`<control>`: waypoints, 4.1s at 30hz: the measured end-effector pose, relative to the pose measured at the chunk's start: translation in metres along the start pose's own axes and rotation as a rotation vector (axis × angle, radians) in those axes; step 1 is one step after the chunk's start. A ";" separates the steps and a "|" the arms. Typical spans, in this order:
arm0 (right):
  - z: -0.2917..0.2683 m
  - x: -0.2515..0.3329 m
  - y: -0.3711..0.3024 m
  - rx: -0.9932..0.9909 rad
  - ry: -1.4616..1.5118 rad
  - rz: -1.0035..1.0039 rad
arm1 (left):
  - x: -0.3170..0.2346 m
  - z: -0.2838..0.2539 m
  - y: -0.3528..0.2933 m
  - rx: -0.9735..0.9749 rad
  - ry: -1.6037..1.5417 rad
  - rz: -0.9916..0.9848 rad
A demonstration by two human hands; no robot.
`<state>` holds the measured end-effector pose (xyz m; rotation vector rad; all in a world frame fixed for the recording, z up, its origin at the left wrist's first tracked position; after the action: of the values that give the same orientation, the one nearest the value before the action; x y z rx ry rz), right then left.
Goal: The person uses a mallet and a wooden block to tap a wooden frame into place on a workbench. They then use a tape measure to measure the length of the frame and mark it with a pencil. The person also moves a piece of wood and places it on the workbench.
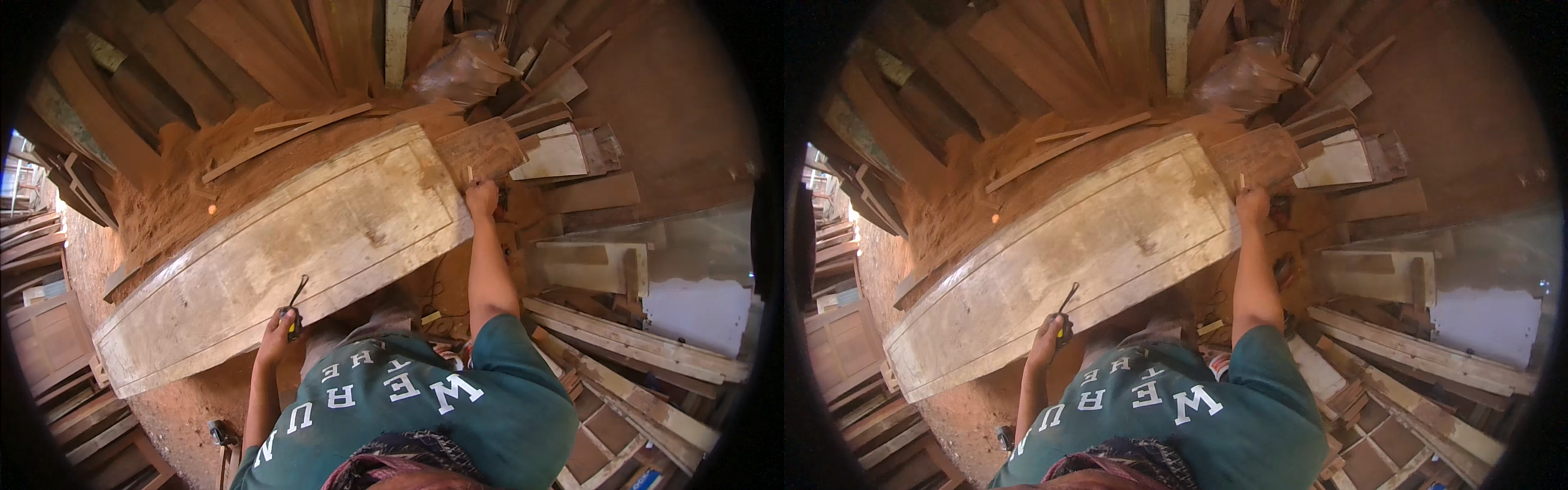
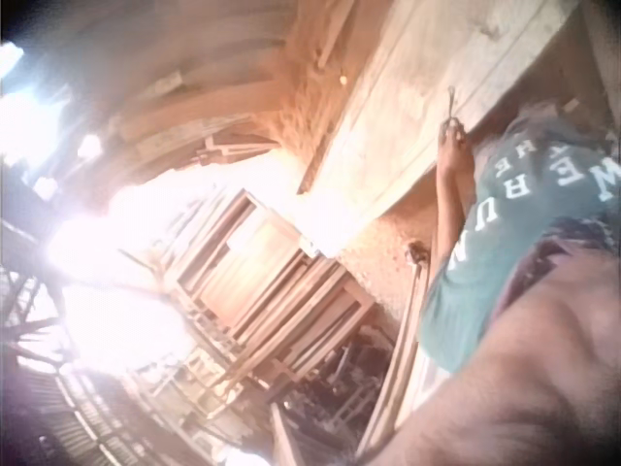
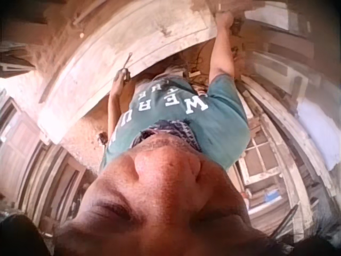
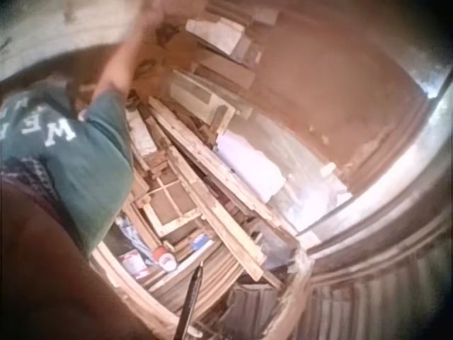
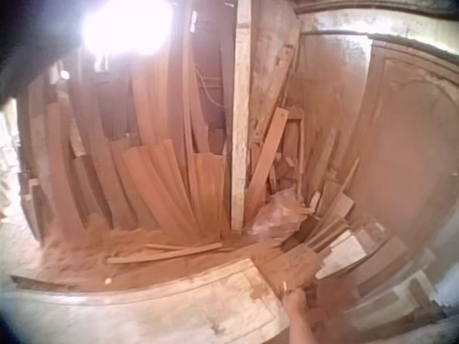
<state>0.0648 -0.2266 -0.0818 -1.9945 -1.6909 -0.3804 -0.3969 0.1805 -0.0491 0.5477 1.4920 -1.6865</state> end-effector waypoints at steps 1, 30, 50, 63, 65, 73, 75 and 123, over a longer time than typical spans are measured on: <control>-0.001 -0.005 0.022 0.039 -0.005 -0.002 | -0.016 0.020 0.018 0.000 -0.005 -0.006; 0.015 -0.161 0.203 -0.019 0.510 0.195 | -0.095 0.202 0.185 0.209 0.917 0.101; 0.154 -0.380 -0.468 0.432 -0.474 -0.055 | -0.120 0.170 0.172 0.487 0.928 0.388; 0.147 -0.441 -0.423 0.202 0.021 0.020 | -0.181 0.283 0.175 0.639 0.854 0.627; 0.121 -0.452 -0.405 0.138 -0.248 -0.020 | -0.183 0.302 0.184 0.667 0.841 0.664; -0.001 -0.550 -0.313 -0.192 0.729 0.475 | -0.223 0.468 0.211 0.753 0.782 0.702; -0.030 -0.590 -0.292 -0.206 0.866 0.547 | -0.225 0.529 0.228 0.788 0.773 0.700; -0.623 -0.925 0.005 -0.770 0.857 0.314 | -0.215 1.467 0.460 1.279 0.576 0.597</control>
<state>-0.0440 -1.3356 -0.0323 -2.0286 -0.7078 -1.6648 0.3615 -1.1607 0.1411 2.0290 0.2428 -1.8516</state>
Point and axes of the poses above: each hand's wrist, its own y-axis towards the middle knuckle, its own z-axis out of the palm, x = y × z, the point moved 6 cm from there along y, towards the middle knuckle, and after that the axes turned 13 degrees about x, right-handed, at the moved point
